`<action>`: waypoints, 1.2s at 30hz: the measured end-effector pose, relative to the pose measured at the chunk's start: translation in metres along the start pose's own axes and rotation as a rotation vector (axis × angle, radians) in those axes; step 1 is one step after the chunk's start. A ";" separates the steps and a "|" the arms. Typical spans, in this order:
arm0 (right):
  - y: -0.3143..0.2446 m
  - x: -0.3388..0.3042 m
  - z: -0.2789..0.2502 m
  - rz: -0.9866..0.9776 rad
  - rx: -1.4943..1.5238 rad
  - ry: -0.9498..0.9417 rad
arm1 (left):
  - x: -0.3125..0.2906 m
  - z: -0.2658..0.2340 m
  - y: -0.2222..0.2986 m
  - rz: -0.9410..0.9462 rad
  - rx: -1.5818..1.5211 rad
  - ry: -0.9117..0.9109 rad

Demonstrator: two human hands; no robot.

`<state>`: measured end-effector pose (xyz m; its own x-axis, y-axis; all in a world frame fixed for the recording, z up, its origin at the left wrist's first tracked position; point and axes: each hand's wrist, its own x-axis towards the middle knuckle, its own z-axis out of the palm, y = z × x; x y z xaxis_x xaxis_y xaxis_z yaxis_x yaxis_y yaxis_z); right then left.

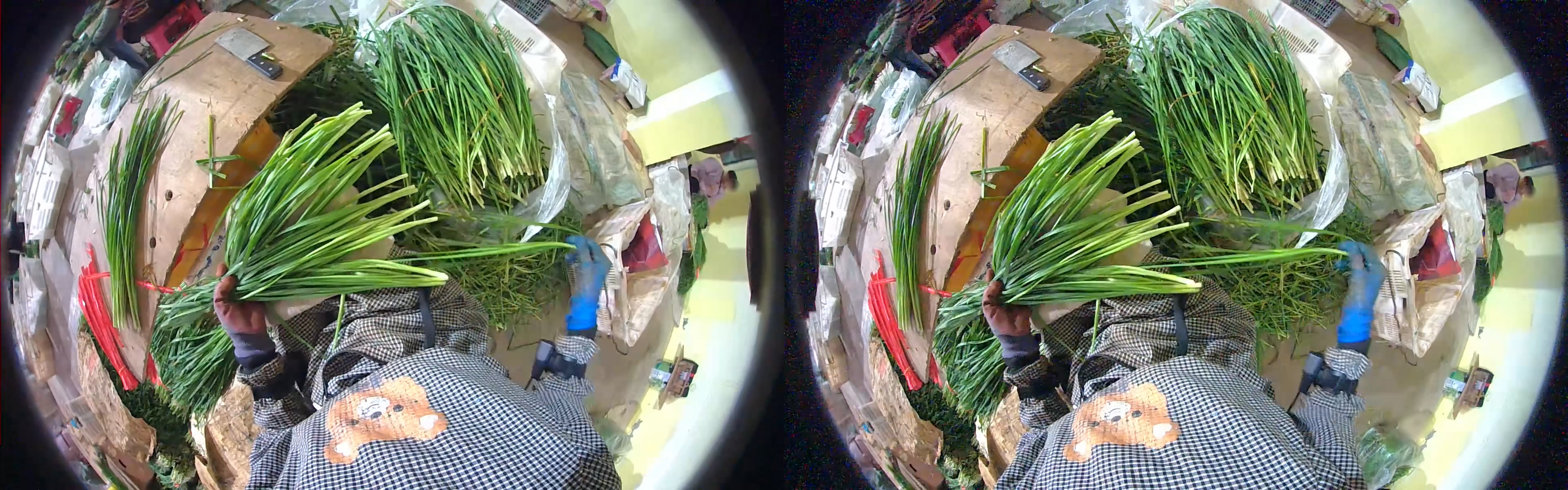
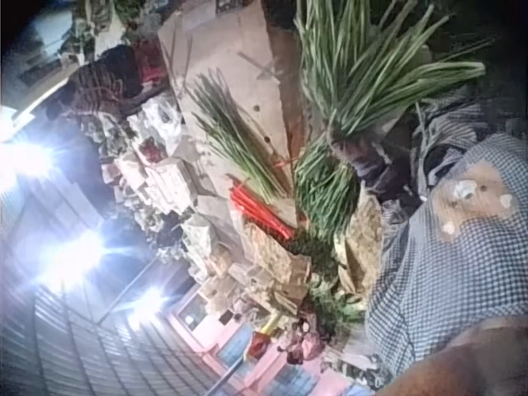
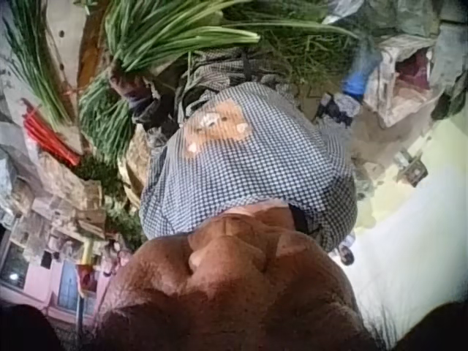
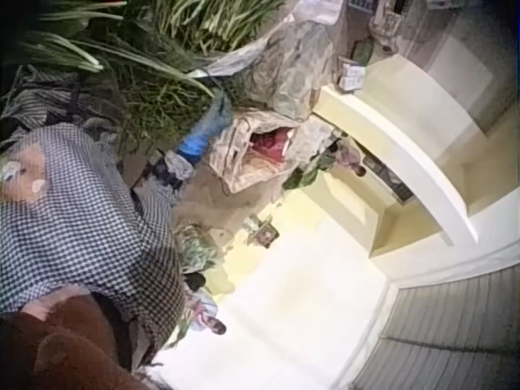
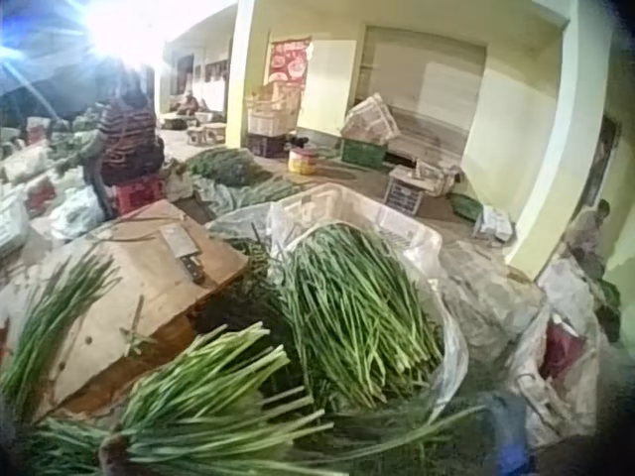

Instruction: The person bundles and prepares green onions or chives by hand, using a small yellow tie to secure bundles and a large knife to trim the ends on a cardboard work surface while sitting on the floor.

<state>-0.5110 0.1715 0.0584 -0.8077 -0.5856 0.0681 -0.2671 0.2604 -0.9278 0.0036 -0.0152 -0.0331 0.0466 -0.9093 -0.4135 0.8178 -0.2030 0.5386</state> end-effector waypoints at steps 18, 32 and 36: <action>-0.255 0.146 0.022 -1.265 0.286 -0.093 | 0.003 -0.009 0.001 0.054 -0.010 -0.051; -0.135 -0.060 0.240 -0.126 0.462 -0.935 | -0.017 0.016 0.001 -0.004 -0.007 -0.130; -0.111 -0.070 0.224 0.039 0.376 -0.962 | -0.010 0.003 -0.002 -0.038 -0.103 -0.104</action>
<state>-0.3076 0.0115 0.0744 -0.0066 -0.9911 -0.1332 0.0653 0.1325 -0.9890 -0.0005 -0.0067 -0.0282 -0.0410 -0.9356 -0.3506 0.8725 -0.2046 0.4437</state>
